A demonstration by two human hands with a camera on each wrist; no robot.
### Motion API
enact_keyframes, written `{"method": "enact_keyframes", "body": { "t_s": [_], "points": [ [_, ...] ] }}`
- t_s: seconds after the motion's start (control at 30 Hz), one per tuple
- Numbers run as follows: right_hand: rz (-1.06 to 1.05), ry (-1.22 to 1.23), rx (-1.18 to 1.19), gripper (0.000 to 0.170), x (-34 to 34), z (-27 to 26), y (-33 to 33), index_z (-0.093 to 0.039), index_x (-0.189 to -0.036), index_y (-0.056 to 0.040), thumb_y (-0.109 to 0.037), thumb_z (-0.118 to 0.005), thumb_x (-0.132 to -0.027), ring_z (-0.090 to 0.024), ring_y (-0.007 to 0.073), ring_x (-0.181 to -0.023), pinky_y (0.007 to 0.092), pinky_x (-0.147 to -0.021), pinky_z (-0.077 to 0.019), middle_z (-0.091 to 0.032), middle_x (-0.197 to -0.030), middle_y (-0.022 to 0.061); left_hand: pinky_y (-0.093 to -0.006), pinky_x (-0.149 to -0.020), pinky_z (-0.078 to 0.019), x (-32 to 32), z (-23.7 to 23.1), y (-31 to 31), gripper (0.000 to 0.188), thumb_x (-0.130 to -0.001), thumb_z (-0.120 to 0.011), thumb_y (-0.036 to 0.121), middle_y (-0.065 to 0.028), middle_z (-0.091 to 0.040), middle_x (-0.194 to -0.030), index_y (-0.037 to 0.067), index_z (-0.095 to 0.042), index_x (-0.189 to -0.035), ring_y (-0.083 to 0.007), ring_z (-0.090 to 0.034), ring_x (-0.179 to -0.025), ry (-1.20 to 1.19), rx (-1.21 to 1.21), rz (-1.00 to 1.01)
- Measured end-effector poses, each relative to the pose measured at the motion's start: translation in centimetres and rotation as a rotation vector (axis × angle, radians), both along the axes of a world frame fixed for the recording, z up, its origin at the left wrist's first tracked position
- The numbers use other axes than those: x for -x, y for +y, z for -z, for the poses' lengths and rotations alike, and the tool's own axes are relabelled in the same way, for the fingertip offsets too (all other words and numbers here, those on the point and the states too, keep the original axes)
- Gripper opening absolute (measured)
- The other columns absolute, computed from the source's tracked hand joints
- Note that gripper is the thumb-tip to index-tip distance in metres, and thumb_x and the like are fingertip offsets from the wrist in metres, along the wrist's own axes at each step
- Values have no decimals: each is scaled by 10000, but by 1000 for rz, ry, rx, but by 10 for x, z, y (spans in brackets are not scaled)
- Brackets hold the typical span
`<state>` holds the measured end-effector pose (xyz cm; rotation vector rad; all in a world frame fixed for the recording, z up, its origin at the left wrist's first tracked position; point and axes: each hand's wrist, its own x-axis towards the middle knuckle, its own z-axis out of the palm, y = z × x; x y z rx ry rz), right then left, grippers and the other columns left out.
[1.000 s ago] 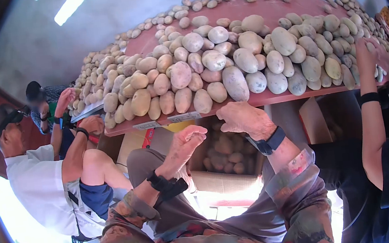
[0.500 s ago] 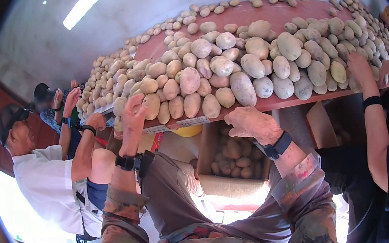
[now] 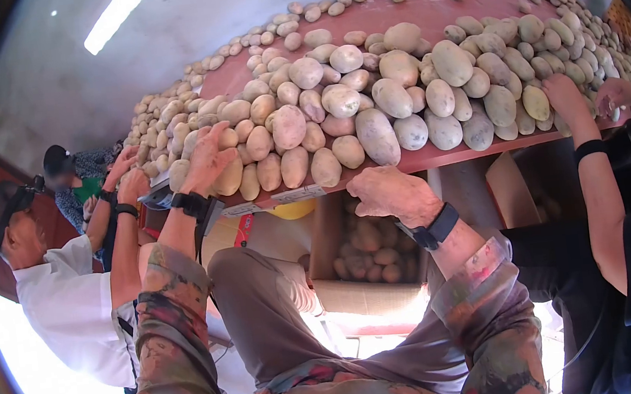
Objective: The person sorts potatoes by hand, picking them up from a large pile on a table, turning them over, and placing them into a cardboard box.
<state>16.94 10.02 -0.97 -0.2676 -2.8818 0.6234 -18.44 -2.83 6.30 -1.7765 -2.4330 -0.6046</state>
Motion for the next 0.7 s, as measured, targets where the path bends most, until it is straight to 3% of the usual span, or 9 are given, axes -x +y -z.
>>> {"method": "enact_keyframes", "body": {
  "t_s": [0.13,0.23,0.33,0.4,0.47,0.53,0.6,0.63,0.7],
  "points": [
    [25,36,12,268,-3,-7,-4,-615,-888,-7,-201,-718,-736,-617,374,-876,466,-785,-499,-613,-843,169,-439,-947,-478,-3,-2,6,572,-737,-739,126,-203,-566,-1148,74,-561,-1278,-387,-568,-1092,70,-34,-42],
    [-18,-19,-36,353,-1,-8,1,-618,-1030,-16,-256,-743,-803,-631,379,-892,459,-777,-506,-630,-867,183,-446,-927,-489,-27,-17,-4,537,-739,-739,148,-199,-568,-1180,90,-574,-1246,-394,-585,-1071,118,-159,-36],
    [14,-194,-13,349,-1,-14,1,-612,-1023,-15,-245,-746,-797,-625,376,-901,454,-783,-503,-620,-877,185,-451,-914,-497,-68,-29,-17,513,-740,-739,163,-196,-569,-1201,100,-583,-1225,-400,-596,-1057,113,-220,-15],
    [-25,-35,-66,343,-2,-5,3,-610,-1011,-15,-236,-752,-790,-619,378,-882,453,-778,-502,-614,-870,182,-385,-875,-509,-109,-38,-34,475,-756,-759,185,-147,-622,-1117,82,-602,-1192,-302,-634,-985,-217,3,113],
    [11,-66,-41,340,0,-3,-2,-608,-1006,-12,-232,-753,-792,-611,375,-866,455,-775,-500,-607,-865,171,-314,-828,-504,-146,-29,-45,419,-799,-753,223,-80,-642,-1017,60,-620,-1161,-187,-622,-915,-774,192,175],
    [16,-53,8,332,-2,-11,-4,-613,-1010,-21,-235,-751,-798,-617,370,-854,456,-773,-502,-619,-862,160,-282,-795,-495,-171,-10,-52,368,-845,-727,260,-24,-622,-955,43,-630,-1126,-121,-583,-902,-1004,376,211],
    [3,1,-15,339,-1,-11,-4,-624,-1032,-32,-249,-747,-802,-636,362,-883,461,-784,-509,-642,-885,153,-305,-762,-501,-185,32,-55,350,-862,-706,280,-87,-648,-969,36,-624,-1099,-177,-622,-858,-962,549,147],
    [9,-153,-33,346,5,-16,-5,-628,-1044,-35,-250,-749,-801,-641,360,-903,464,-791,-512,-648,-899,154,-305,-762,-501,-178,61,-58,350,-862,-706,280,-87,-648,-969,36,-624,-1099,-177,-622,-858,-960,547,148],
    [15,-306,-52,354,7,-17,-4,-631,-1055,-38,-251,-751,-799,-647,358,-924,466,-798,-514,-654,-914,154,-295,-628,-476,-166,97,-60,419,-885,-702,329,-100,-655,-889,38,-608,-1172,-160,-611,-748,-434,282,406]
  ]
}}
